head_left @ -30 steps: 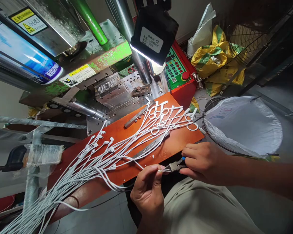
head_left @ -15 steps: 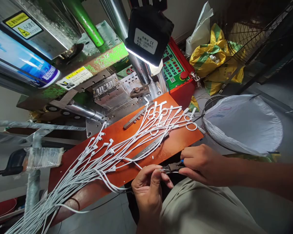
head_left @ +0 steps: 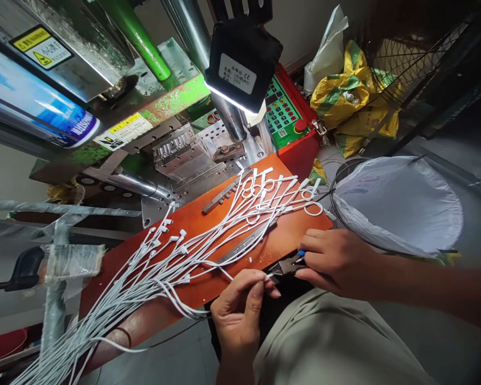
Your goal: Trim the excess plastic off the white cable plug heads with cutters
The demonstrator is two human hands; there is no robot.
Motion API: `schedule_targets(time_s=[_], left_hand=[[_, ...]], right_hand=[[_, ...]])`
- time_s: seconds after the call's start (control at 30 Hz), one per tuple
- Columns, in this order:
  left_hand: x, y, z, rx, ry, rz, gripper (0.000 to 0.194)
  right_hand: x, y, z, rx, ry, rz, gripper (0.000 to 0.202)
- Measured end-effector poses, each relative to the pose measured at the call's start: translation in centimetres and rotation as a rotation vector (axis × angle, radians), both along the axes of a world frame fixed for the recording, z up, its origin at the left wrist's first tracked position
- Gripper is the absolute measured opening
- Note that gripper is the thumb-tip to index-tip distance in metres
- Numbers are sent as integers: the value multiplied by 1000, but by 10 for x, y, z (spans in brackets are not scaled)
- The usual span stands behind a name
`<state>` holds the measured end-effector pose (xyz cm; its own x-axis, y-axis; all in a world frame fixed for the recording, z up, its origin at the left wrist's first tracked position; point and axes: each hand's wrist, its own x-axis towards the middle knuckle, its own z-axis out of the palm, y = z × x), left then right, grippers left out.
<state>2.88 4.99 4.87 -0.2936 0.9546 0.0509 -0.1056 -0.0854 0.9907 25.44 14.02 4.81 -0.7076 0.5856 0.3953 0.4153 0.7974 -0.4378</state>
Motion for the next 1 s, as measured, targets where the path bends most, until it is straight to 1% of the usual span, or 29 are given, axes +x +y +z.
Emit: schedule_targets(time_s=[0.1, 0.23, 0.4, 0.53, 0.73, 0.87, 0.93, 1.0], left_hand=[[-2, 0, 1, 55, 108, -4, 7], [-2, -1, -1, 92, 191, 5, 8], [-3, -3, -3, 75, 199, 40, 7], [-6, -5, -5, 21, 172, 51, 7], [-6, -5, -5, -30, 106, 33, 11], [-5, -4, -4, -37, 82, 43, 11], [-4, -3, -3, -41, 57, 48, 11], [-3, -3, -2, -33, 31, 36, 11]], right_hand=[[-1, -2, 5, 98, -36, 28, 51], [-1, -3, 11, 171, -86, 40, 48], [-2, -1, 16, 230, -117, 66, 46], [-5, -1, 17, 249, -130, 78, 46], [-5, -2, 16, 176, -135, 107, 49], [4, 1, 13, 96, -58, 116, 52], [10, 4, 10, 19, 4, 81, 52], [14, 6, 7, -131, 73, 6, 50]])
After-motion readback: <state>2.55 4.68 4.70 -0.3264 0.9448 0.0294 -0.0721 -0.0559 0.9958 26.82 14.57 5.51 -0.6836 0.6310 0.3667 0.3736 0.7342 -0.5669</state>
